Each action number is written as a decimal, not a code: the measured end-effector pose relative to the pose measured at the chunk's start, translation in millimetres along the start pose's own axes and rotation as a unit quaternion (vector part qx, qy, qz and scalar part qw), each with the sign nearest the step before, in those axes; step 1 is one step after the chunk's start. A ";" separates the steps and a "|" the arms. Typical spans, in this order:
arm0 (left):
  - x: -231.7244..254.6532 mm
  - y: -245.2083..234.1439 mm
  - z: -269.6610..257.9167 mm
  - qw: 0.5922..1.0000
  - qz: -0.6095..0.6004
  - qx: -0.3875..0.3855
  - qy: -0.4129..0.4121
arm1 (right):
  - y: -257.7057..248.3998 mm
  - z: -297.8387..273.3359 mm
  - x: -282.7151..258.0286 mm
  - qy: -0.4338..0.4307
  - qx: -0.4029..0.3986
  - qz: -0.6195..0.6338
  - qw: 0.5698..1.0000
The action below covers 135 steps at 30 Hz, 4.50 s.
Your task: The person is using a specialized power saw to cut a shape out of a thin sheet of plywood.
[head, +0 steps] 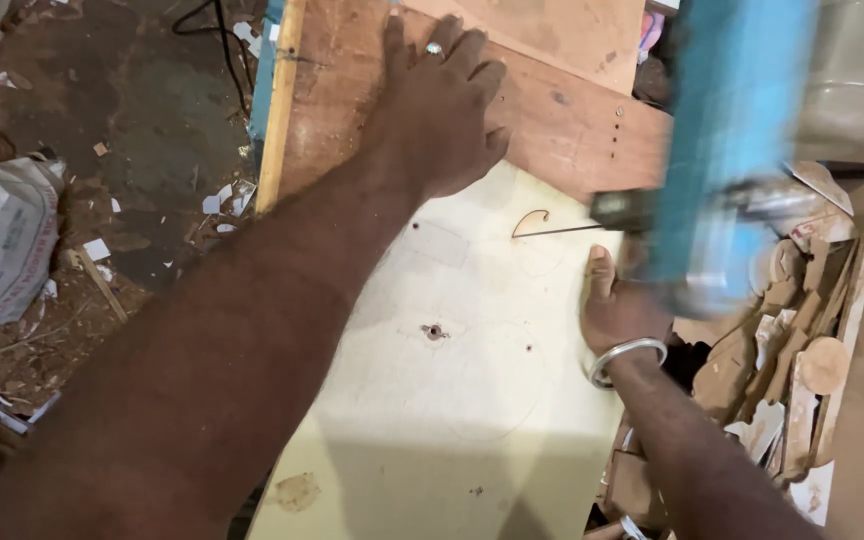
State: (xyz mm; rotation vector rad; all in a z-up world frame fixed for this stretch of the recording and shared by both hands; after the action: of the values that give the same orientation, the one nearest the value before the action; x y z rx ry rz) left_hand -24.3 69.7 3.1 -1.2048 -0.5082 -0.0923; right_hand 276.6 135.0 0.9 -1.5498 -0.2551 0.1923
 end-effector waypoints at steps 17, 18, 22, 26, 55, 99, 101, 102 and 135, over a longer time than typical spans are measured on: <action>-0.3 10.2 10.0 1.000 -0.001 -0.016 0.006 | -9.8 -11.1 4.1 -0.052 0.151 0.146 0.976; 0.1 10.7 11.4 1.000 0.008 -0.021 0.007 | -6.9 -9.6 1.3 -0.035 0.098 0.052 0.993; 2.5 1.1 9.1 0.999 0.007 -0.052 -0.004 | 12.5 -11.6 11.6 0.048 -0.086 -0.160 0.982; 1.4 3.8 12.7 0.998 0.010 -0.058 0.000 | -23.6 -20.6 -13.2 -0.055 0.170 0.174 0.968; 4.3 12.9 23.8 0.997 0.038 0.045 0.047 | 14.5 -18.5 14.2 -0.070 0.098 -0.033 0.992; 13.6 13.9 36.1 0.997 0.038 -0.043 0.051 | 5.5 -38.8 -4.5 -0.121 0.171 -0.042 0.977; 14.7 12.8 36.5 0.997 0.037 -0.035 0.054 | -6.5 -40.5 -15.4 -0.151 0.207 -0.007 0.967; 15.4 10.2 35.1 0.997 0.034 -0.051 0.047 | 7.4 -34.2 -4.0 -0.046 0.086 -0.050 0.994; 13.7 9.0 37.7 0.997 0.028 -0.035 0.067 | 14.9 58.4 -56.8 -0.452 0.215 0.052 0.864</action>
State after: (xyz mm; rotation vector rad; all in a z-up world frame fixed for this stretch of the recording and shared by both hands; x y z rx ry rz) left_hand -21.5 110.0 10.9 -1.2705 -0.3559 -0.1428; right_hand 206.2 175.2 -16.1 -0.9294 -0.8066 1.0046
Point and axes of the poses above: each hand's wrist, its own z-axis towards the middle knuckle, its own y-axis out of the palm, x = y × z, the point moved 6 cm from there along z, towards the middle knuckle, and after that the axes turned 5 degrees about x, right-handed, at the moved point
